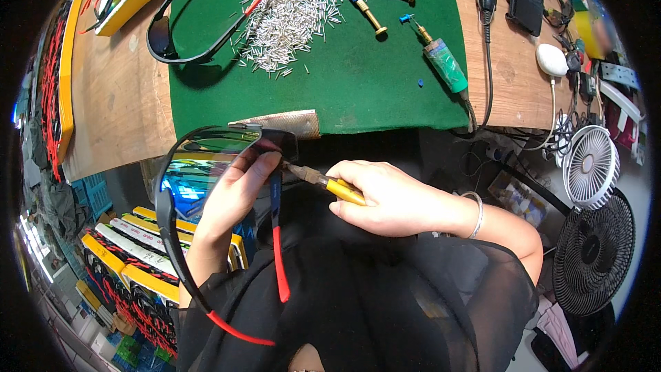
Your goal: The person repairs a pair of sunglasses by inserting a small metal pin into the hinge area using a screwdriver and pliers. They repeatedly test the fit and adjust the pin before placing the sunglasses on a tray with other units.
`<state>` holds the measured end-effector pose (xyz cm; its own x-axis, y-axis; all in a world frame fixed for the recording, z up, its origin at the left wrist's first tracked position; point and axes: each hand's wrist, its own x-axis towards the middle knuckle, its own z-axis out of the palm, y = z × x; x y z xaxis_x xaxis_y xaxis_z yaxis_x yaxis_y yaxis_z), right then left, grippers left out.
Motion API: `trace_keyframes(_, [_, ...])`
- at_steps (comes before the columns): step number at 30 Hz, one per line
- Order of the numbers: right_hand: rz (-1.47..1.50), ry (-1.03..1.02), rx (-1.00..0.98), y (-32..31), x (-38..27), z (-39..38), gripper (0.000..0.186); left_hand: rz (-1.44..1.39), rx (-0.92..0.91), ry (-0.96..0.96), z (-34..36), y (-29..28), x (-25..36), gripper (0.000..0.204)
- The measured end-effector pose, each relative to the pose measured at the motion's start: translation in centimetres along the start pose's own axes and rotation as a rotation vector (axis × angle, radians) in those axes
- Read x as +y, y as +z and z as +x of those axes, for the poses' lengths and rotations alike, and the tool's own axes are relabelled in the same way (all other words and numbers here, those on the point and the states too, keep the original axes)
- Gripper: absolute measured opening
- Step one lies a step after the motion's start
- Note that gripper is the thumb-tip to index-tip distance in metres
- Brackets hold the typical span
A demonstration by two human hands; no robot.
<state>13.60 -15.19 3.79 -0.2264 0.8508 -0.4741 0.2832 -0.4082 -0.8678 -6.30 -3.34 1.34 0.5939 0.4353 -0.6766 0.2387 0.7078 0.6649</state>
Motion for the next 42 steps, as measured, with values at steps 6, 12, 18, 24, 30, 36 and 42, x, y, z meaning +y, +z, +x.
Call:
trace_keyframes(6, [0.016,0.083,-0.051,-0.5,-1.0,0.2,0.028,-0.207,-0.066,0.03,-0.3,0.5,0.3,0.016])
trace_keyframes(12, [-0.137,-0.116,0.094,0.5,0.5,-0.2,0.029,0.343,-0.069,0.126,1.1,0.6,1.9,0.018])
trace_keyframes(18, [-0.72,-0.35,0.348,1.0,0.7,-0.2,0.033,0.108,-0.162,-0.062,1.5,0.2,2.2,0.023])
trace_keyframes(24, [-0.21,-0.094,0.099,0.2,0.4,-0.4,0.032,-0.117,-0.082,-0.039,0.7,-0.2,0.6,0.022])
trace_keyframes(30, [0.086,0.147,-0.095,-0.9,-0.8,-0.1,0.032,-0.057,-0.185,0.199,0.7,-0.7,-0.7,0.031])
trace_keyframes(36, [-0.06,0.004,0.014,-0.3,-0.6,-0.2,0.03,0.048,-0.126,0.082,1.0,-0.2,0.4,0.025])
trace_keyframes(42, [-0.62,-0.349,0.348,0.8,0.6,-0.2,0.03,0.231,-0.053,0.003,1.1,1.0,2.1,0.013])
